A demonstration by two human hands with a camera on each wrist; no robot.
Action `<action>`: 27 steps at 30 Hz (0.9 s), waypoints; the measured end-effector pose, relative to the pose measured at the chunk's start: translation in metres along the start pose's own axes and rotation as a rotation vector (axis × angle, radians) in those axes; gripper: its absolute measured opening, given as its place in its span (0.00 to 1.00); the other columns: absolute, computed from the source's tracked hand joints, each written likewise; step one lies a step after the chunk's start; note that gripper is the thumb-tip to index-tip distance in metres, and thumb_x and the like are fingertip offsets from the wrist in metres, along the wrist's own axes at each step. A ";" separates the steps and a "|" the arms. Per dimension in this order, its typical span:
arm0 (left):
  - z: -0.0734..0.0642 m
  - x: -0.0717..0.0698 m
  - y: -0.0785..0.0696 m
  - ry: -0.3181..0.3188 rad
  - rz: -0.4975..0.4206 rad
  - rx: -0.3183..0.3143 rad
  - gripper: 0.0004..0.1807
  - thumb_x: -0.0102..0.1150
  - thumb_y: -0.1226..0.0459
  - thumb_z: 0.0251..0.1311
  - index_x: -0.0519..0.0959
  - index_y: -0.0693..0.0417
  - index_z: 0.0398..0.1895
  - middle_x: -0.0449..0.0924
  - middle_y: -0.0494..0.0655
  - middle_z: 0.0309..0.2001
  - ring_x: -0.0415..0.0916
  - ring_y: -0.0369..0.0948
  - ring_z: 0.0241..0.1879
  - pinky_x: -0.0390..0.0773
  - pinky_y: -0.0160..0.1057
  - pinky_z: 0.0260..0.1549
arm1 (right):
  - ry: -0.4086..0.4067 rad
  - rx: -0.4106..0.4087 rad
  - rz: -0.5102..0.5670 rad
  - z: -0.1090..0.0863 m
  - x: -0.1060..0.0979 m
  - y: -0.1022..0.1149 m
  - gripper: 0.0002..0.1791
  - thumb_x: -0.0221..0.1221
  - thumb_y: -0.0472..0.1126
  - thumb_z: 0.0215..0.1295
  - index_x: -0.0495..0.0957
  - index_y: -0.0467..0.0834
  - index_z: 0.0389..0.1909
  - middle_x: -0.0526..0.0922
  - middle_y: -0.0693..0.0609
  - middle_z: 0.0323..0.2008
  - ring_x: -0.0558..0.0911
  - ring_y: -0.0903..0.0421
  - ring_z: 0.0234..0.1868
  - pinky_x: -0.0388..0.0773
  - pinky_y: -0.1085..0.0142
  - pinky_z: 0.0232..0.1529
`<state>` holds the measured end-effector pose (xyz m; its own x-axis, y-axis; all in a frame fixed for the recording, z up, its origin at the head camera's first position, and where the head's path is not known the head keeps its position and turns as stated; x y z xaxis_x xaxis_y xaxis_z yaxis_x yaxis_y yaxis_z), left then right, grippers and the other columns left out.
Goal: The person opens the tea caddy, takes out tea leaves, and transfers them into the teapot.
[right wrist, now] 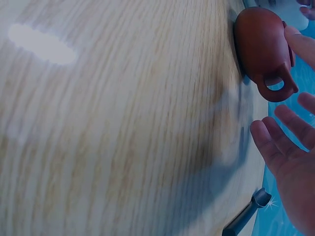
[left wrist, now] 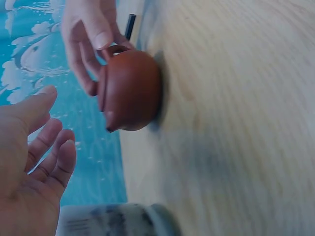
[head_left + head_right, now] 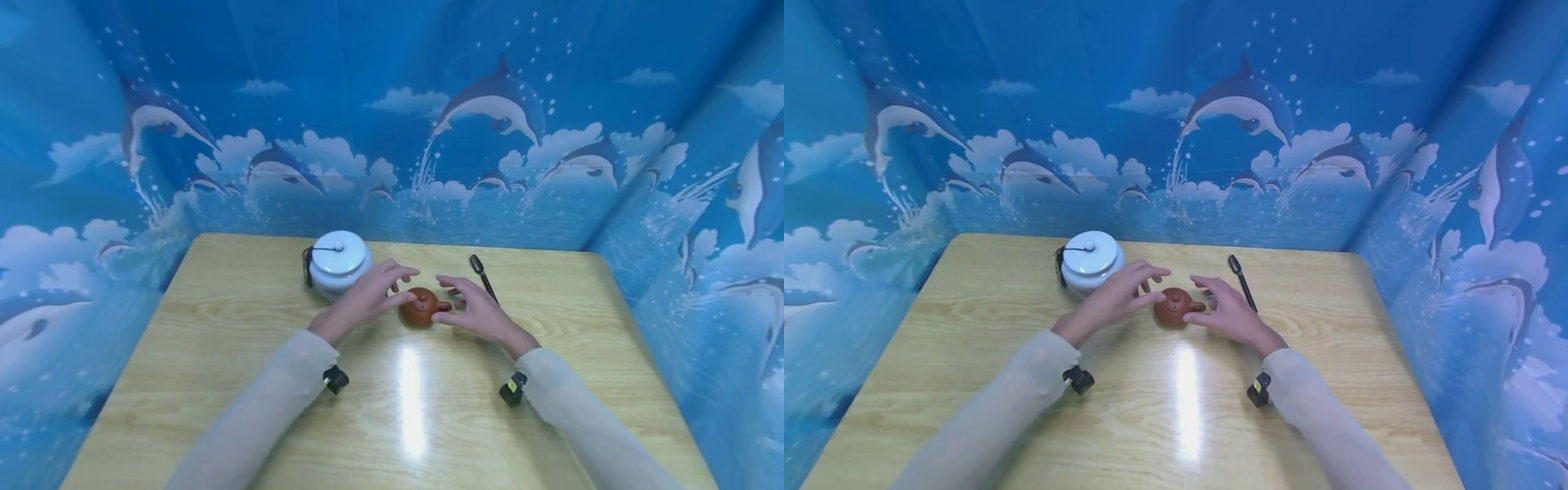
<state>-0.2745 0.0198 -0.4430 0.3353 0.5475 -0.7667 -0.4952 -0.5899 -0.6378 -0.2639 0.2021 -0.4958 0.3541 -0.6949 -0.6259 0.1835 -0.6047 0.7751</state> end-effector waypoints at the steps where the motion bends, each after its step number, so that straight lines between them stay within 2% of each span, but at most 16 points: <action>1: 0.001 0.003 0.000 0.006 0.008 -0.002 0.29 0.68 0.55 0.75 0.77 0.49 0.76 0.84 0.50 0.61 0.84 0.44 0.54 0.88 0.42 0.52 | 0.002 -0.001 0.004 0.000 0.001 0.000 0.52 0.77 0.57 0.65 0.64 0.47 0.85 0.72 0.43 0.79 0.78 0.39 0.73 0.80 0.42 0.72; 6: 0.004 0.015 0.003 0.030 0.043 -0.029 0.26 0.68 0.54 0.75 0.80 0.51 0.72 0.85 0.48 0.55 0.83 0.43 0.51 0.86 0.42 0.51 | 0.018 -0.011 0.029 0.002 0.007 0.000 0.52 0.78 0.56 0.64 0.65 0.47 0.84 0.72 0.42 0.79 0.80 0.39 0.71 0.81 0.44 0.71; 14: 0.006 0.031 0.014 0.033 -0.020 -0.070 0.19 0.66 0.54 0.77 0.85 0.47 0.66 0.85 0.45 0.55 0.81 0.41 0.55 0.86 0.43 0.57 | 0.034 -0.038 -0.003 0.002 0.013 0.003 0.50 0.76 0.57 0.67 0.65 0.46 0.84 0.73 0.42 0.78 0.83 0.43 0.67 0.84 0.44 0.68; 20: 0.007 0.035 0.017 0.012 -0.056 -0.075 0.18 0.65 0.54 0.78 0.86 0.47 0.65 0.85 0.46 0.56 0.82 0.43 0.57 0.86 0.46 0.59 | 0.051 -0.031 0.016 0.002 0.016 0.004 0.46 0.75 0.55 0.68 0.67 0.47 0.83 0.75 0.44 0.75 0.83 0.46 0.68 0.84 0.47 0.68; 27: 0.007 0.034 0.016 -0.043 -0.058 -0.046 0.16 0.67 0.55 0.76 0.87 0.47 0.61 0.85 0.44 0.51 0.82 0.41 0.52 0.85 0.43 0.54 | 0.058 -0.047 -0.021 0.005 0.019 0.005 0.43 0.75 0.53 0.69 0.70 0.47 0.81 0.77 0.43 0.73 0.84 0.46 0.67 0.85 0.50 0.68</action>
<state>-0.2770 0.0332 -0.4786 0.3274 0.6055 -0.7254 -0.4386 -0.5826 -0.6842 -0.2607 0.1846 -0.5043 0.4020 -0.6578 -0.6369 0.2340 -0.5987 0.7660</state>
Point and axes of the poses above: each hand's wrist, its own z-axis towards the middle knuckle, its own x-axis out of the palm, y = z × x, the point moved 10 cm from there along z, towards the middle knuckle
